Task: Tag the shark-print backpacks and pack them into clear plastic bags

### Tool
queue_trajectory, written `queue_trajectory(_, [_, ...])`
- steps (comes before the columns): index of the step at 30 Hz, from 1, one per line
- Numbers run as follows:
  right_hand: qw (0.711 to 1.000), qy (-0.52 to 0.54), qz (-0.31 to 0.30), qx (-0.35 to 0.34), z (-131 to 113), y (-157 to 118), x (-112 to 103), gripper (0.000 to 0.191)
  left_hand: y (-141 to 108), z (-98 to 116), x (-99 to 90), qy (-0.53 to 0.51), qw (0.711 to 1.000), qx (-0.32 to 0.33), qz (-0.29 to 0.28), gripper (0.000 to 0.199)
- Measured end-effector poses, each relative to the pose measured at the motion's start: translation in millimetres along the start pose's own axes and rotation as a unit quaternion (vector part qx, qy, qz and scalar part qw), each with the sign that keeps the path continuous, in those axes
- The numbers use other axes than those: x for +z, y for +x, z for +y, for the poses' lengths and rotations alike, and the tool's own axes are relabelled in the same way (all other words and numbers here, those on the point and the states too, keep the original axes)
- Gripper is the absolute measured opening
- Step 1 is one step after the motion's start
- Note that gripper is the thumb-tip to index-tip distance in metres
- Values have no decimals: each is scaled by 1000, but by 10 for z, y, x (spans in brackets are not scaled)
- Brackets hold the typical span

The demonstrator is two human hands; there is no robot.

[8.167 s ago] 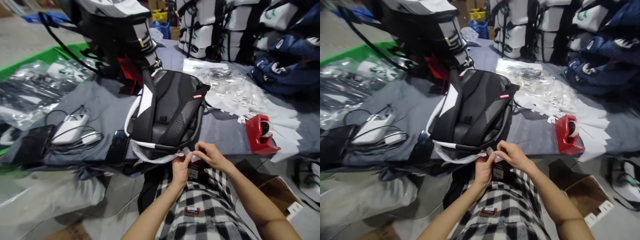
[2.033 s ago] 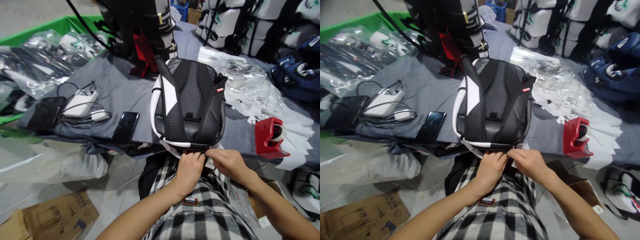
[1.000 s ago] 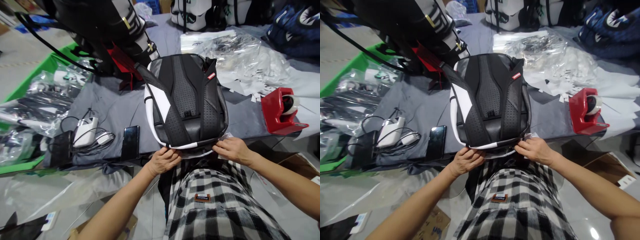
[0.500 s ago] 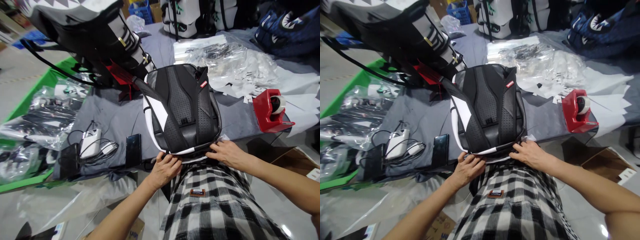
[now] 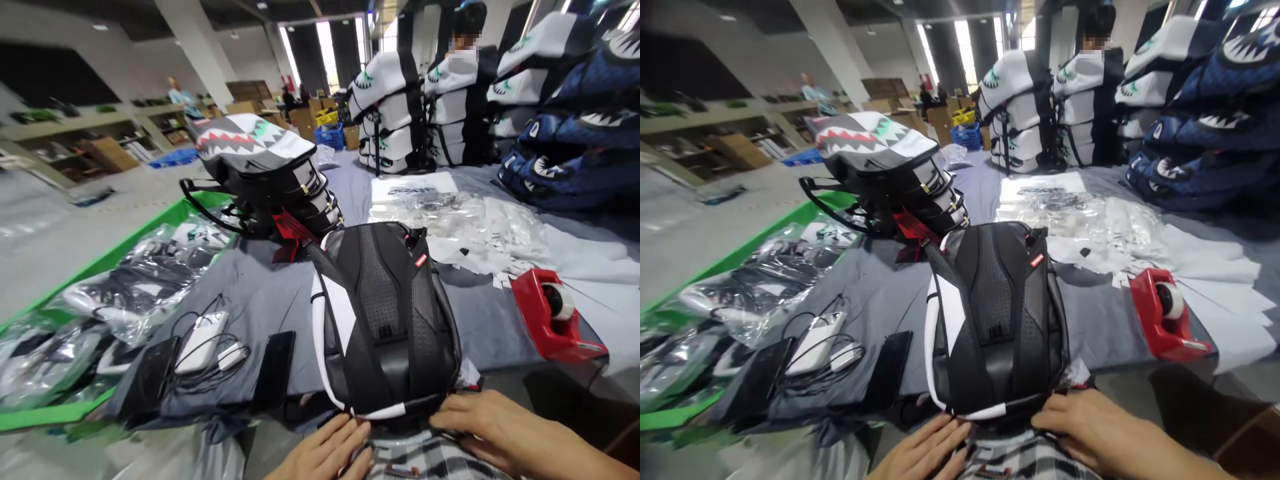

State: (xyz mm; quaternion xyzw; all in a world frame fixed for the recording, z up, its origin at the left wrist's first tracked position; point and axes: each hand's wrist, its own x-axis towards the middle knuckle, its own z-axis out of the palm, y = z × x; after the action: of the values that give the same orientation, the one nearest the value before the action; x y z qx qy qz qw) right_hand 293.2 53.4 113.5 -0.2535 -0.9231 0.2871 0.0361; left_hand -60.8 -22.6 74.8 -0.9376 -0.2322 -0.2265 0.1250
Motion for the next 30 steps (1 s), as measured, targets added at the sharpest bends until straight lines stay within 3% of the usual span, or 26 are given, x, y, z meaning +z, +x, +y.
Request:
queue_trajectory(3, [992, 118, -14, -31, 2, -11, -443, 35, 20, -213, -86, -14, 997, -25, 74, 22])
queue_trajectory(5, [991, 130, 5, -40, 74, 62, -687, 33, 87, -505, -67, -9, 981, -120, 152, 24])
queue_trajectory(6, [991, 123, 22, -41, 128, 141, -789, 32, 147, -712, -39, -14, 962, -201, 182, 25])
queue_trajectory(8, [991, 116, 50, -38, 256, 397, -951, 25, 316, -1239, 40, -61, 887, -410, 206, 21])
queue_trajectory(9, [990, 125, 58, -38, 322, 574, -1012, 22, 418, -1541, 87, -109, 817, -525, 212, 18])
queue_trajectory(10, [987, 139, 64, -40, 385, 779, -1062, 21, 526, -1853, 139, -150, 726, -634, 222, 19])
queue_trajectory(13, [986, 141, 58, -66, 543, 1489, -1147, 19, 811, -2706, 297, -163, 632, -722, 229, 30])
queue_trajectory(16, [994, 18, 36, -104, 676, 2171, -1179, 18, 928, -3256, 388, -202, 568, -764, 230, 32])
queue_trajectory(20, [981, -130, 44, -136, 863, 2878, -1199, 26, 747, -3492, 358, -281, 491, -786, 248, 20])
queue_trajectory(24, [978, -112, 131, -121, 883, 3559, -1097, 41, 466, -3416, 373, -361, 413, -785, 287, 21])
queue_trajectory(26, [980, -105, 134, -104, 784, 3913, -973, 34, 397, -3365, 469, -376, 377, -786, 316, 22])
queue_trajectory(28, [984, -111, 114, -86, 663, 4211, -824, 12, 368, -3346, 611, -375, 343, -788, 348, 24])
queue_trajectory(30, [985, -118, 103, -78, 585, 4396, -688, 27, 344, -3355, 767, -371, 308, -791, 375, 26])
